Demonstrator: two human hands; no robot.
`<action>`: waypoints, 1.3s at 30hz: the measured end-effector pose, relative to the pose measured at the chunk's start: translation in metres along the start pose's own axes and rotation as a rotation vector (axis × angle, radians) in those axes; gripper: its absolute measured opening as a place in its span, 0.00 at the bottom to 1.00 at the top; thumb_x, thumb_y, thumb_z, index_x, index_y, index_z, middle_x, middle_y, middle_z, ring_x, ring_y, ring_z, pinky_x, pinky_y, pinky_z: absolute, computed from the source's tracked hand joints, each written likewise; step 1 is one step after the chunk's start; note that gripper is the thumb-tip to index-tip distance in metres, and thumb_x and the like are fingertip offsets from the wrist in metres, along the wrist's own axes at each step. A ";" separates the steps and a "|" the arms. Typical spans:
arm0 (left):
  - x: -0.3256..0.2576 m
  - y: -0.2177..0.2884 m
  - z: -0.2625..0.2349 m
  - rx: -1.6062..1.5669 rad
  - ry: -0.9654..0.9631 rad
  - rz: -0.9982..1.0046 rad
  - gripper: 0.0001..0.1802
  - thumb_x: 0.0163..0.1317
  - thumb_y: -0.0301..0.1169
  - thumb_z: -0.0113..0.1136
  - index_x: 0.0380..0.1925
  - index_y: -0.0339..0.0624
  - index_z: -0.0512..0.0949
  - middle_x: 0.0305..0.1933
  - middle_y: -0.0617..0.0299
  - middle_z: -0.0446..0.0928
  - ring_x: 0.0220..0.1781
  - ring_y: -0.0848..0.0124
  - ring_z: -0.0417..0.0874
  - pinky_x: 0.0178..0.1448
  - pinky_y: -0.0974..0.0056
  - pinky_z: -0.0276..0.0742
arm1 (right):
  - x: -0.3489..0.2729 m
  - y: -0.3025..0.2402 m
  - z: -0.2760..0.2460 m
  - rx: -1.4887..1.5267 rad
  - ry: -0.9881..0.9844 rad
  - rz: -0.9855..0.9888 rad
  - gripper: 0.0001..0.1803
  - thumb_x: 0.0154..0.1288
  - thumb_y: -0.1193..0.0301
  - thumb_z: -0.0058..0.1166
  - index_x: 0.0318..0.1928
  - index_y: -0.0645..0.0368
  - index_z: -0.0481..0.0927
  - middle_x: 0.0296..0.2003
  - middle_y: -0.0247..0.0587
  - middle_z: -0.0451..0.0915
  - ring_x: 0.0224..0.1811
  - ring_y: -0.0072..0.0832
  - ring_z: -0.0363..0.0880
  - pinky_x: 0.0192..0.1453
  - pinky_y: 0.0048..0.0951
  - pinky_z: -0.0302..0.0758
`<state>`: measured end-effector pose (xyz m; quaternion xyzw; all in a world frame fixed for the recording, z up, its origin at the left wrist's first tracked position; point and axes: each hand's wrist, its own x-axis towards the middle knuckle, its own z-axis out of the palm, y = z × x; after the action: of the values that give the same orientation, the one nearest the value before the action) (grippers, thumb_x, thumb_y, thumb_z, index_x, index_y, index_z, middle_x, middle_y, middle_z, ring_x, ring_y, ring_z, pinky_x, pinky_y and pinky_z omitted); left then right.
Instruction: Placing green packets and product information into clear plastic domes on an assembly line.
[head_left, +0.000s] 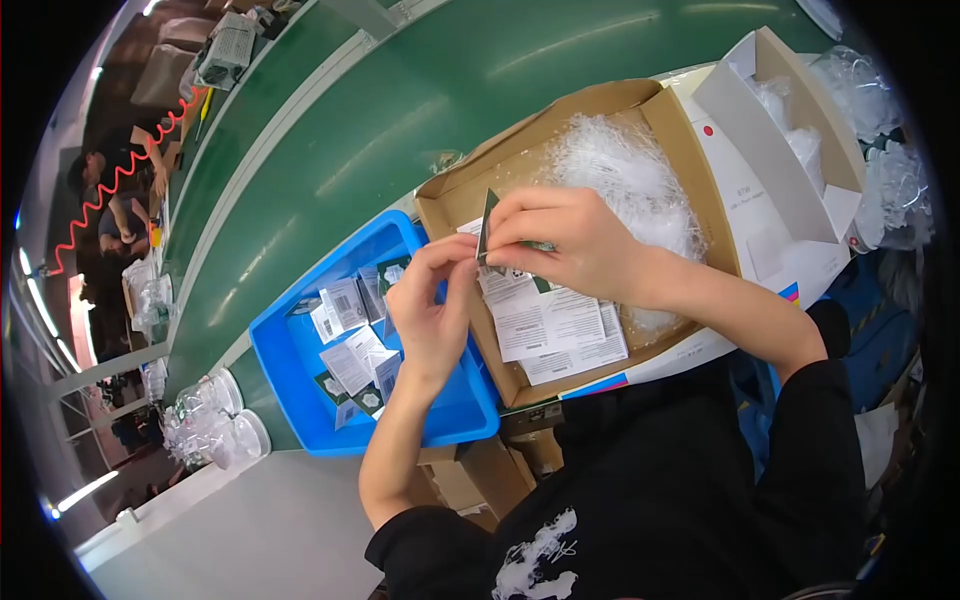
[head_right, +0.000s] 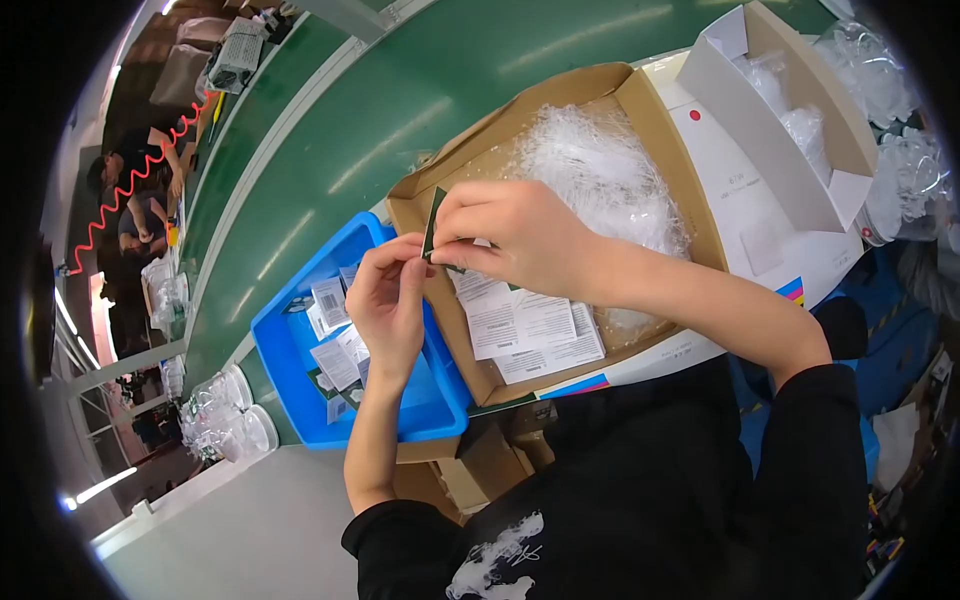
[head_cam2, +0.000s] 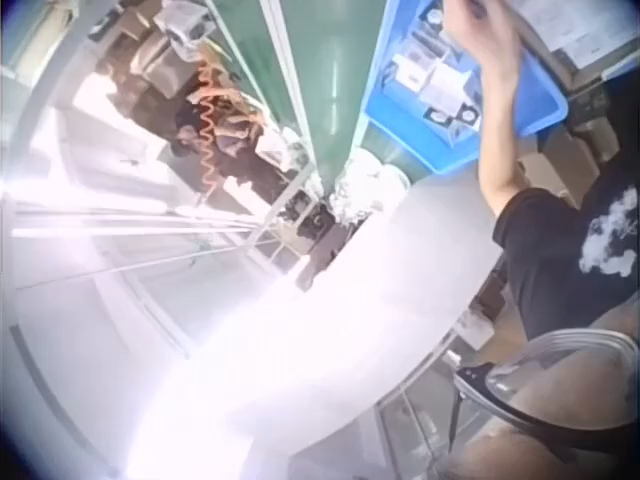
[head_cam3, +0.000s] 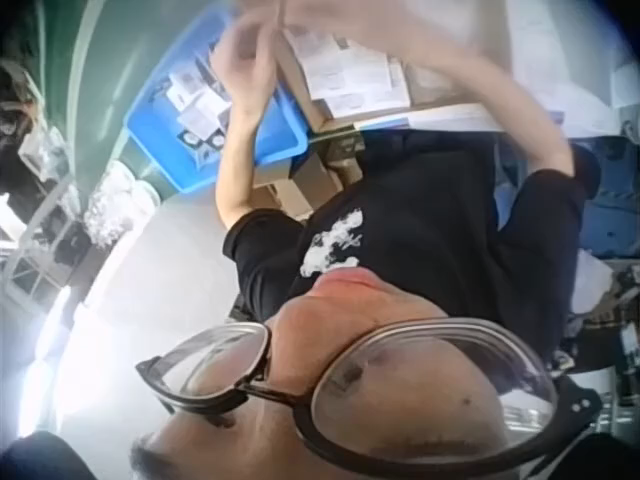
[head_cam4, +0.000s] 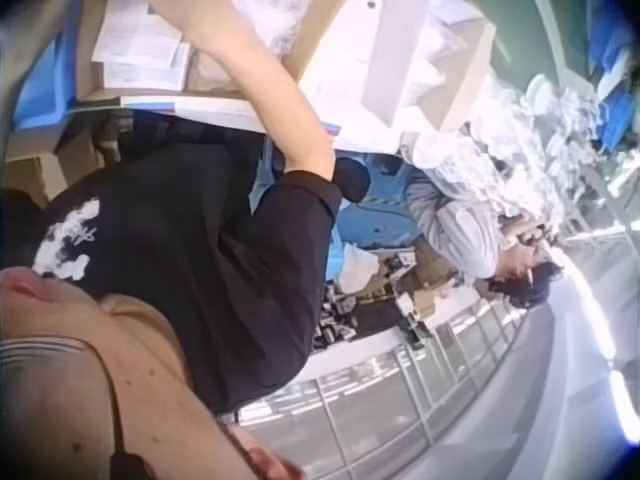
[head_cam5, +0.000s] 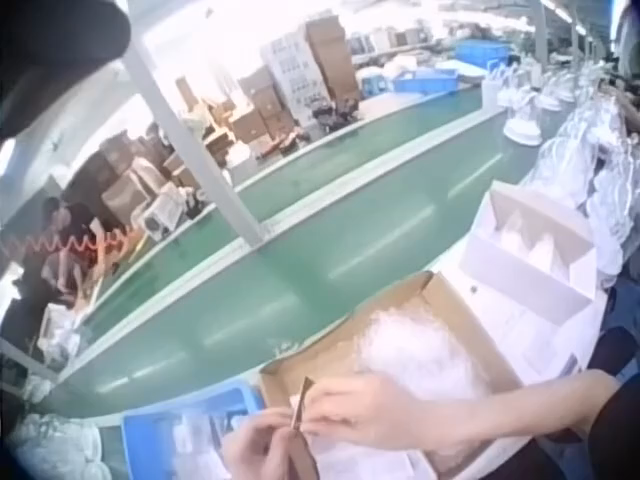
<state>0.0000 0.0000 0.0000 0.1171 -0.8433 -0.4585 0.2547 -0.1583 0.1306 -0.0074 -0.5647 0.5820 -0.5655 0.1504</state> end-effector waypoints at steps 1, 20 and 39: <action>0.001 0.003 0.002 -0.060 0.014 -0.056 0.08 0.64 0.19 0.56 0.44 0.32 0.74 0.44 0.54 0.81 0.38 0.73 0.84 0.43 0.71 0.80 | 0.001 -0.001 -0.001 0.056 0.010 0.016 0.06 0.56 0.77 0.64 0.36 0.61 0.84 0.37 0.38 0.82 0.33 0.28 0.81 0.35 0.25 0.77; -0.004 0.008 -0.008 -0.205 -0.109 -0.168 0.09 0.70 0.28 0.40 0.32 0.35 0.67 0.33 0.56 0.78 0.31 0.75 0.72 0.36 0.68 0.72 | 0.005 -0.003 0.002 0.883 0.016 0.381 0.08 0.69 0.77 0.53 0.43 0.68 0.82 0.34 0.40 0.83 0.32 0.21 0.81 0.36 0.20 0.79; -0.002 0.013 0.004 -0.261 -0.099 -0.333 0.04 0.65 0.20 0.57 0.35 0.33 0.71 0.37 0.58 0.79 0.37 0.75 0.82 0.41 0.71 0.79 | 0.007 -0.008 -0.007 0.957 0.103 0.479 0.09 0.70 0.75 0.51 0.45 0.65 0.81 0.27 0.38 0.79 0.24 0.20 0.74 0.27 0.20 0.72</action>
<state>0.0003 0.0112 0.0085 0.1981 -0.7574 -0.6046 0.1467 -0.1626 0.1306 0.0049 -0.2560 0.3785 -0.7444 0.4869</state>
